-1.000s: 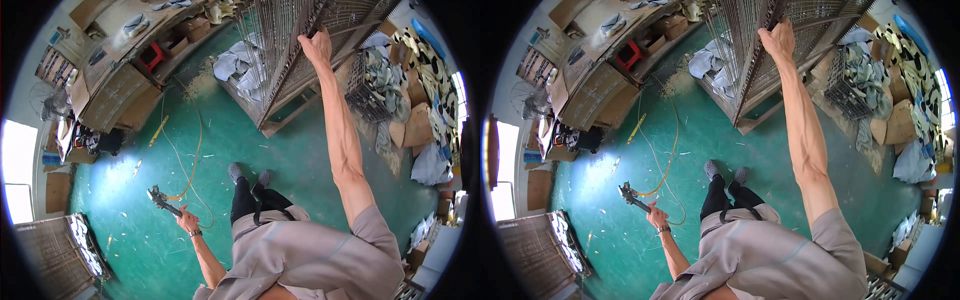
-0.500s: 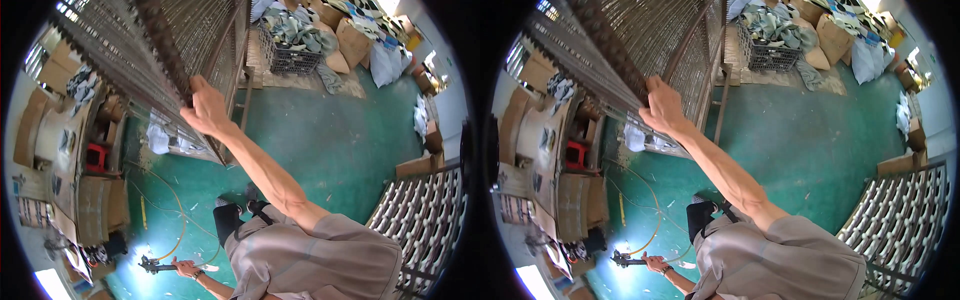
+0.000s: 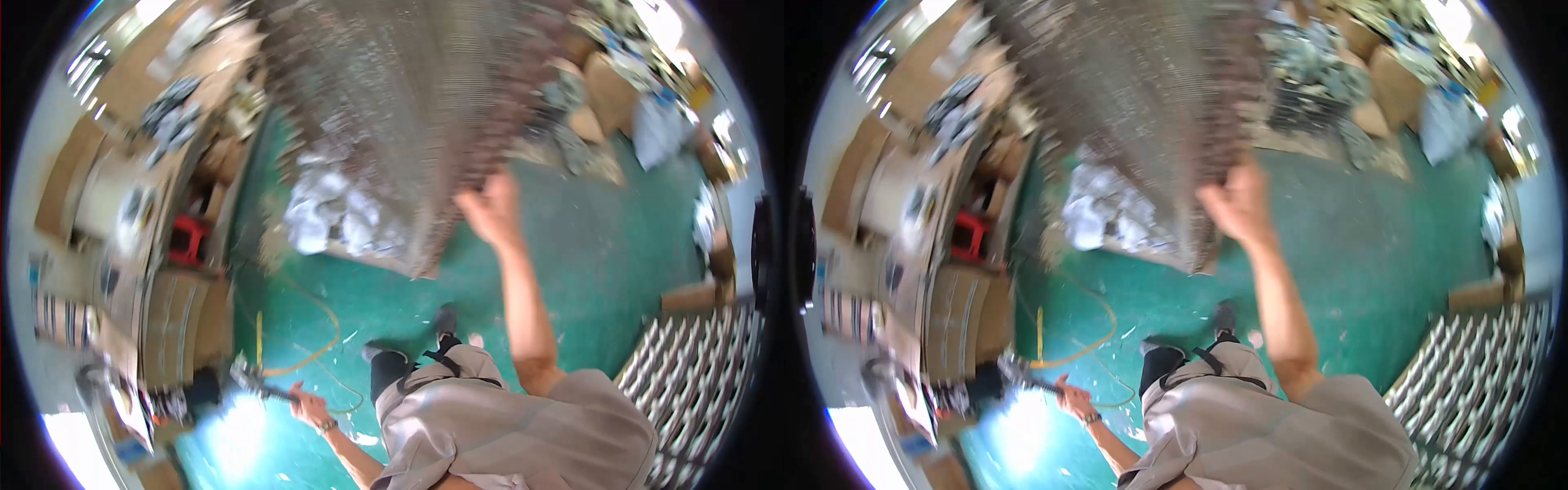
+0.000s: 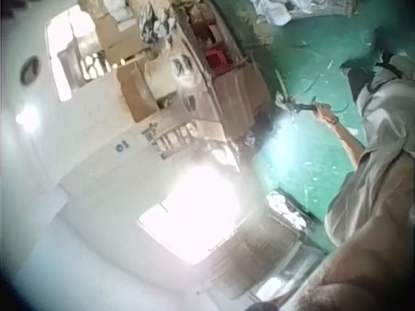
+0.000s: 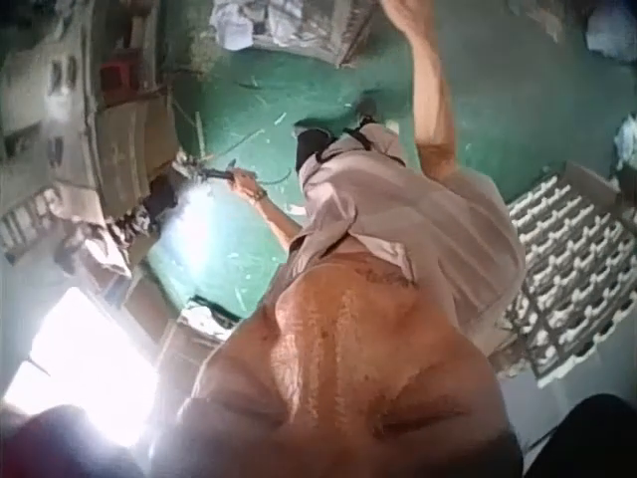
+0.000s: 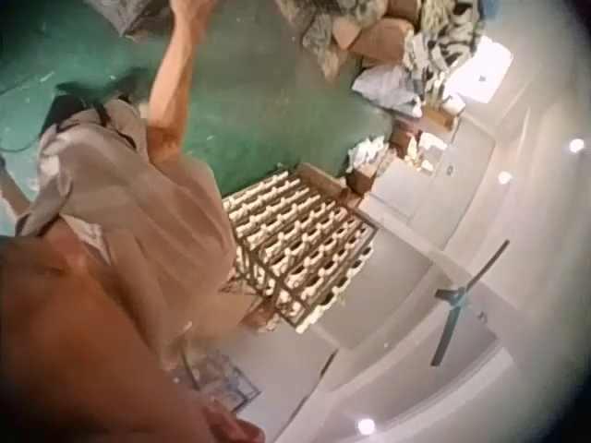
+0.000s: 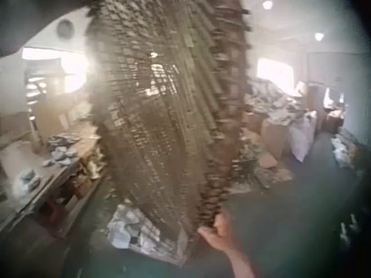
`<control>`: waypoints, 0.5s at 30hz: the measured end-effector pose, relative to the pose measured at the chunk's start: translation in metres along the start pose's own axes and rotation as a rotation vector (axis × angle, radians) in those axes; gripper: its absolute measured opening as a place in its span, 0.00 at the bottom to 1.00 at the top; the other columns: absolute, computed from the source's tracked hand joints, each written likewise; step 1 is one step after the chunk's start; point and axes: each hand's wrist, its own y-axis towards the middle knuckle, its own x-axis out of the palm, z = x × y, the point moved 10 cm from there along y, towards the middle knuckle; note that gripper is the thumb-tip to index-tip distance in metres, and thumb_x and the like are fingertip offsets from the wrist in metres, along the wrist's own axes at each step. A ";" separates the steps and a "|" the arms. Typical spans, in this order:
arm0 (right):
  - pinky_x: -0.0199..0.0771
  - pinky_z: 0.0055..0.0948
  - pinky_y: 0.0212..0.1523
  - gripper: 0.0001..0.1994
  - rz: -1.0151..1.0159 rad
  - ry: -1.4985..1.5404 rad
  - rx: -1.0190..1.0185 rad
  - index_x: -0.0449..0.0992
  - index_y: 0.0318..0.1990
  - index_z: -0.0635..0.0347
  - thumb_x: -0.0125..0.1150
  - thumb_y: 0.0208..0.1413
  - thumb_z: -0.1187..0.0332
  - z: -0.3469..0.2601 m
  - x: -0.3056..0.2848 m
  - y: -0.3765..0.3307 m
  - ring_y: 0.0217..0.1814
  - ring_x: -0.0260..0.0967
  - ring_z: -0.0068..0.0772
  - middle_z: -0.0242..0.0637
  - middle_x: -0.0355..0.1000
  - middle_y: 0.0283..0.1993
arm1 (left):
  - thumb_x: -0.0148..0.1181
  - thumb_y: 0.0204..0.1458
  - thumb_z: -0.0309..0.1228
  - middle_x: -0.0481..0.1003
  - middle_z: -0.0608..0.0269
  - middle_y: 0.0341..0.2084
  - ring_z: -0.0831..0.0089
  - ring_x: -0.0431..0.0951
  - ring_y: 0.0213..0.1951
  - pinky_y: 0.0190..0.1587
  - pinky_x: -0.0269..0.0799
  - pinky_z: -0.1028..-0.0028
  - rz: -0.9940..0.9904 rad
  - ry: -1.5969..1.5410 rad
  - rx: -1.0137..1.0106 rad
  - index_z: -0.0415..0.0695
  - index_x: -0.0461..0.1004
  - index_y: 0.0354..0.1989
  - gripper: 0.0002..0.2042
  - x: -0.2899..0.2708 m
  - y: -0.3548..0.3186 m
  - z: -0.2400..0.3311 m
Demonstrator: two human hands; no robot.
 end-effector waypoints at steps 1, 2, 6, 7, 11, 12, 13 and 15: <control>0.73 0.30 0.44 0.19 -0.040 -0.093 0.016 0.73 0.51 0.62 0.60 0.48 0.78 -0.002 0.002 -0.001 0.40 0.70 0.24 0.31 0.74 0.40 | 0.56 0.66 0.37 0.59 0.75 0.09 0.84 0.56 0.09 0.11 0.54 0.77 -0.046 0.026 0.032 0.38 0.77 0.42 0.13 0.000 0.012 0.008; 0.72 0.29 0.45 0.17 0.076 -0.014 -0.093 0.73 0.50 0.62 0.59 0.50 0.77 0.001 -0.006 0.000 0.40 0.70 0.25 0.29 0.74 0.39 | 0.56 0.66 0.37 0.59 0.75 0.09 0.84 0.56 0.09 0.11 0.54 0.77 -0.001 0.010 0.039 0.38 0.77 0.42 0.13 -0.005 0.025 0.019; 0.69 0.29 0.52 0.16 0.172 0.111 -0.029 0.73 0.51 0.64 0.66 0.57 0.72 0.031 -0.004 -0.002 0.49 0.69 0.24 0.33 0.74 0.49 | 0.55 0.65 0.35 0.62 0.74 0.10 0.83 0.59 0.11 0.12 0.55 0.77 0.047 0.224 -0.024 0.41 0.79 0.40 0.11 -0.037 0.046 0.053; 0.67 0.29 0.55 0.18 0.203 0.179 -0.040 0.73 0.53 0.65 0.68 0.58 0.70 0.021 0.001 -0.005 0.52 0.69 0.24 0.33 0.74 0.51 | 0.55 0.65 0.34 0.62 0.73 0.10 0.83 0.60 0.11 0.13 0.55 0.77 0.042 0.325 0.027 0.42 0.80 0.39 0.10 -0.048 0.052 0.068; 0.64 0.31 0.63 0.29 0.411 0.382 -0.125 0.69 0.63 0.68 0.67 0.62 0.56 -0.008 0.009 -0.006 0.60 0.69 0.31 0.37 0.71 0.62 | 0.55 0.64 0.34 0.64 0.72 0.10 0.83 0.63 0.12 0.14 0.56 0.76 0.166 0.474 0.039 0.43 0.81 0.39 0.10 -0.106 0.091 0.109; 0.66 0.33 0.63 0.32 0.480 0.431 0.001 0.67 0.64 0.69 0.66 0.62 0.53 0.013 -0.004 0.000 0.62 0.68 0.33 0.39 0.69 0.64 | 0.54 0.64 0.34 0.64 0.72 0.10 0.82 0.64 0.12 0.15 0.56 0.76 0.192 0.490 0.052 0.43 0.81 0.39 0.10 -0.116 0.101 0.119; 0.68 0.35 0.63 0.35 0.550 0.478 0.131 0.66 0.65 0.71 0.65 0.62 0.50 0.026 -0.009 0.002 0.63 0.68 0.35 0.42 0.67 0.66 | 0.54 0.64 0.34 0.64 0.71 0.10 0.81 0.64 0.12 0.15 0.57 0.76 0.234 0.496 0.045 0.43 0.81 0.39 0.10 -0.128 0.110 0.125; 0.68 0.38 0.64 0.37 0.637 0.497 0.037 0.64 0.66 0.72 0.63 0.62 0.47 0.013 0.008 0.004 0.65 0.67 0.38 0.44 0.66 0.67 | 0.54 0.64 0.33 0.63 0.71 0.10 0.81 0.64 0.12 0.14 0.57 0.75 0.267 0.385 0.089 0.42 0.81 0.40 0.10 -0.142 0.125 0.135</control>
